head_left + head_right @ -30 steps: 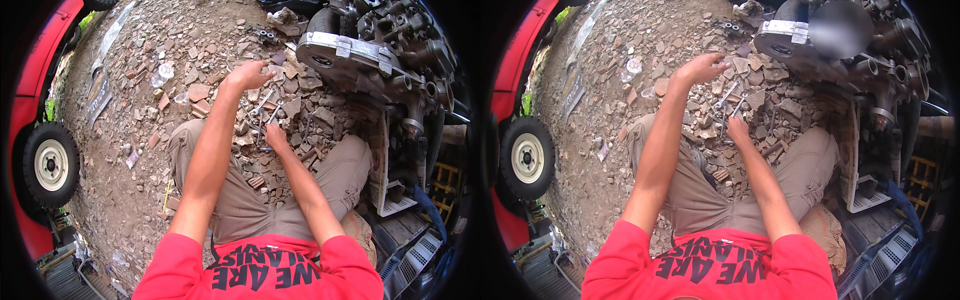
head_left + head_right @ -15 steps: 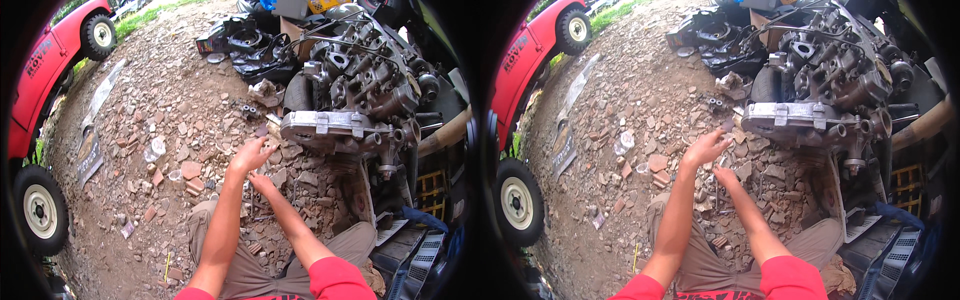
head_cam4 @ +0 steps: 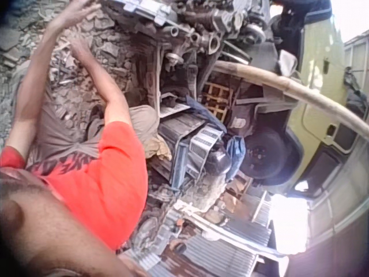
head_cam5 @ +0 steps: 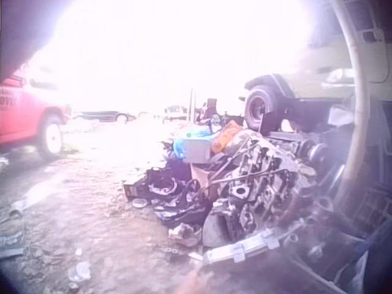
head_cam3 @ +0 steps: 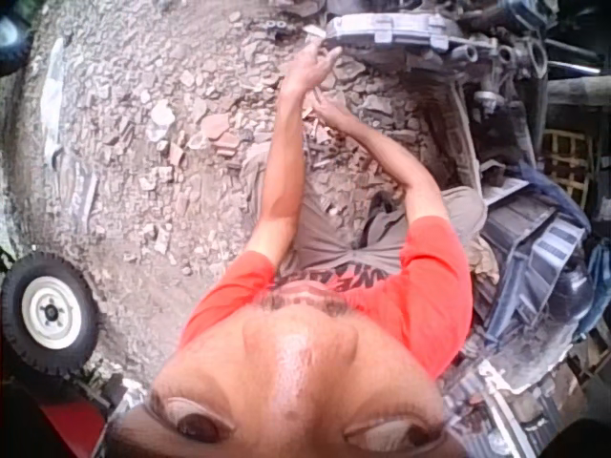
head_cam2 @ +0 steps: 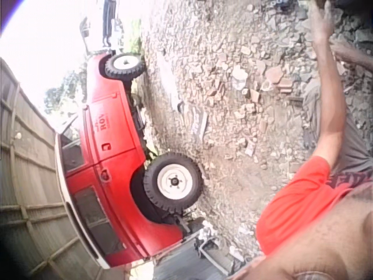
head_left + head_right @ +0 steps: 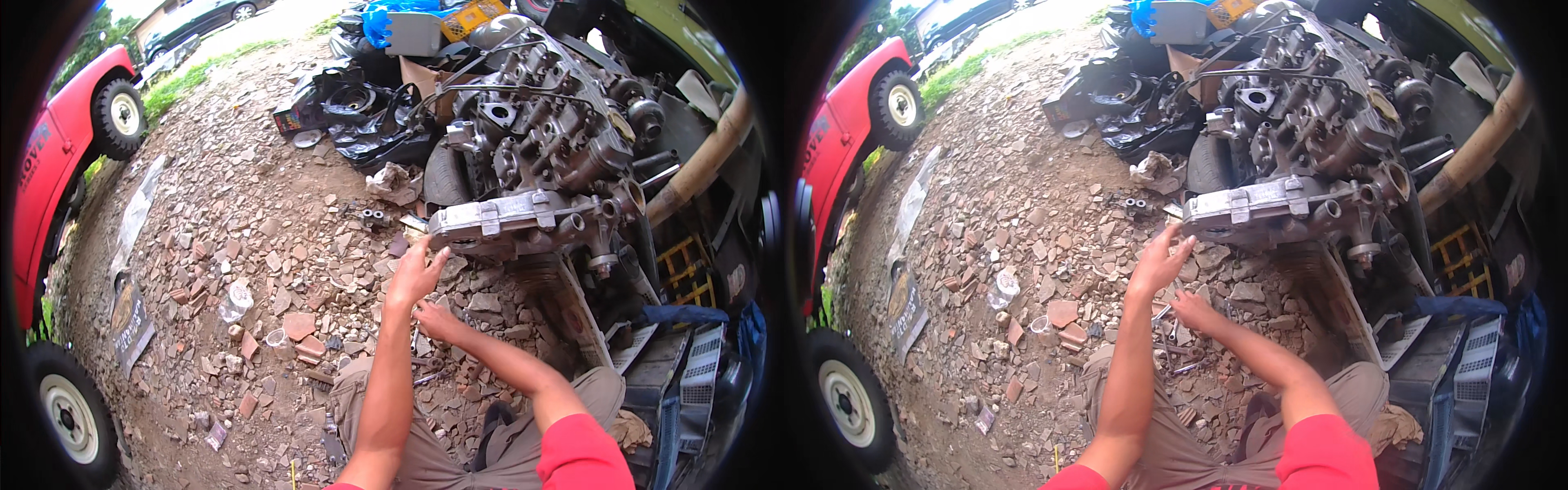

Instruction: The person sits on the ground and uses a wrench to loosen and remove bolts from a car engine block. They manipulate the engine components by hand and continue to work on the engine assembly.

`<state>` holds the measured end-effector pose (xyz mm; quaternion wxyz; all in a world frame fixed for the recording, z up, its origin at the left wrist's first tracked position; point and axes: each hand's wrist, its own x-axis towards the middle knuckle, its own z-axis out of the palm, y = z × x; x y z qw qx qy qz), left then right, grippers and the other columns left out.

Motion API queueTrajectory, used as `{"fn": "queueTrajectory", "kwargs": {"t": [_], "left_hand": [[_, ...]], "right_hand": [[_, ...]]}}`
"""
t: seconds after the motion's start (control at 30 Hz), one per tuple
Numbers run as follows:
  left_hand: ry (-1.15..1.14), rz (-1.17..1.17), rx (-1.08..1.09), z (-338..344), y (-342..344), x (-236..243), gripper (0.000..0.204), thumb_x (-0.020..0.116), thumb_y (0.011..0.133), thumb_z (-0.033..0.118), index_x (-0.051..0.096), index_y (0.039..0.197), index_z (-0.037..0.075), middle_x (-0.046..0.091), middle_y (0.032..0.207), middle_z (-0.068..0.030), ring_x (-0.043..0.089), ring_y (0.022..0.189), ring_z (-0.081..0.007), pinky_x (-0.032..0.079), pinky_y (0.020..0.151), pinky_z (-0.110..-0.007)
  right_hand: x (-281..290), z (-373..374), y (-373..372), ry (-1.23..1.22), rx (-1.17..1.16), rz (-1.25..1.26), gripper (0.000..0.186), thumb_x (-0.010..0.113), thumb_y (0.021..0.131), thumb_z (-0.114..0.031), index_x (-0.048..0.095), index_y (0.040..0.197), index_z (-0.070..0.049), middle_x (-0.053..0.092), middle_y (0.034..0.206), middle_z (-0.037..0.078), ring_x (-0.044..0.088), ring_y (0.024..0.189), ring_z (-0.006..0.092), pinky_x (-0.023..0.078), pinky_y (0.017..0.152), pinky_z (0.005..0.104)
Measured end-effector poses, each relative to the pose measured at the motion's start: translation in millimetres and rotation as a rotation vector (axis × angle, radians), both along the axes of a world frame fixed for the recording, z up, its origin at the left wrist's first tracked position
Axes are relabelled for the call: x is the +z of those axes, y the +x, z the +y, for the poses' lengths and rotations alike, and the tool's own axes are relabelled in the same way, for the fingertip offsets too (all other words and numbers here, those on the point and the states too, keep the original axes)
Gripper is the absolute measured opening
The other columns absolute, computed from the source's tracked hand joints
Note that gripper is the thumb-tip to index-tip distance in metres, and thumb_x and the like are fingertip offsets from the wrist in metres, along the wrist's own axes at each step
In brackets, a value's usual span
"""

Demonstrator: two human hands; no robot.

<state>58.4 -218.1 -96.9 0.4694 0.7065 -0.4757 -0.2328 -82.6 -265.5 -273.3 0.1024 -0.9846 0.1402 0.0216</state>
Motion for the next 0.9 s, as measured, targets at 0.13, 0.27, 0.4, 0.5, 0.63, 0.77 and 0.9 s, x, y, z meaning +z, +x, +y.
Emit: {"fn": "queueTrajectory", "kwargs": {"t": [0.13, 0.27, 0.4, 0.5, 0.63, 0.77, 0.9], "left_hand": [[-0.297, 0.083, 0.107, -24, -10, 3, 0.063, 0.058, 0.096, 0.036, 0.039, 0.142, -0.002, 0.048, 0.139, -0.0245, 0.047, 0.13, -0.0332, 0.037, 0.108, -0.04], [-0.314, 0.132, -0.056, -45, -24, -8, 0.057, 0.053, 0.099, 0.033, 0.041, 0.141, -0.002, 0.035, 0.15, -0.0259, 0.032, 0.141, -0.0376, 0.028, 0.115, -0.041], [-0.379, -0.022, 0.039, -59, -27, -27, 0.049, 0.055, 0.098, 0.027, 0.046, 0.136, -0.002, 0.039, 0.146, -0.0256, 0.035, 0.138, -0.0381, 0.029, 0.114, -0.042], [-0.458, -0.066, 0.105, -60, -23, -34, 0.039, 0.059, 0.095, 0.018, 0.052, 0.132, 0.006, 0.048, 0.141, -0.0179, 0.044, 0.131, -0.0363, 0.034, 0.11, -0.044], [-0.472, -0.124, 0.061, -59, -21, -37, 0.038, 0.063, 0.091, 0.012, 0.058, 0.129, 0.012, 0.053, 0.139, -0.0108, 0.049, 0.128, -0.0319, 0.038, 0.107, -0.042], [-0.437, -0.222, 0.022, -53, -3, -42, 0.042, 0.064, 0.09, 0.007, 0.058, 0.131, 0.014, 0.054, 0.14, -0.0069, 0.051, 0.126, -0.0292, 0.04, 0.107, -0.04], [-0.431, -0.238, 0.027, -56, -9, -40, 0.042, 0.062, 0.09, 0.004, 0.058, 0.131, 0.012, 0.054, 0.139, -0.0091, 0.052, 0.125, -0.0293, 0.043, 0.104, -0.039]], "right_hand": [[109, -34, -56, -0.004, -0.074, 0.069, 0.031, 0.064, 0.081, -0.015, 0.059, 0.108, -0.003, 0.055, 0.112, 0.019, 0.058, 0.105, 0.0369, 0.051, 0.086, 0.0464], [204, -44, -122, -0.053, -0.157, 0.003, 0.037, 0.069, 0.081, -0.019, 0.058, 0.113, -0.002, 0.053, 0.119, 0.021, 0.056, 0.109, 0.038, 0.049, 0.093, 0.0431], [279, -37, -154, -0.161, -0.108, -0.03, 0.033, 0.064, 0.088, -0.019, 0.058, 0.114, -0.001, 0.054, 0.118, 0.02, 0.056, 0.109, 0.0366, 0.049, 0.093, 0.042], [310, -37, -162, -0.18, -0.165, -0.108, 0.028, 0.064, 0.088, -0.017, 0.06, 0.109, 0.0, 0.056, 0.114, 0.017, 0.057, 0.107, 0.0352, 0.048, 0.092, 0.0412], [312, -54, -173, -0.306, -0.228, -0.29, 0.018, 0.066, 0.088, -0.019, 0.064, 0.09, -0.001, 0.063, 0.092, 0.013, 0.061, 0.089, 0.032, 0.049, 0.077, 0.0397], [355, -78, -157, -0.583, -0.194, -0.597, 0.018, 0.07, 0.086, -0.019, 0.063, 0.083, -0.003, 0.063, 0.086, 0.012, 0.06, 0.086, 0.0304, 0.046, 0.08, 0.041], [404, -146, -183, -0.918, -0.46, -0.758, 0.051, 0.069, 0.086, -0.043, 0.056, 0.115, -0.003, 0.059, 0.114, 0.016, 0.056, 0.109, 0.0354, 0.044, 0.092, 0.044]]}}
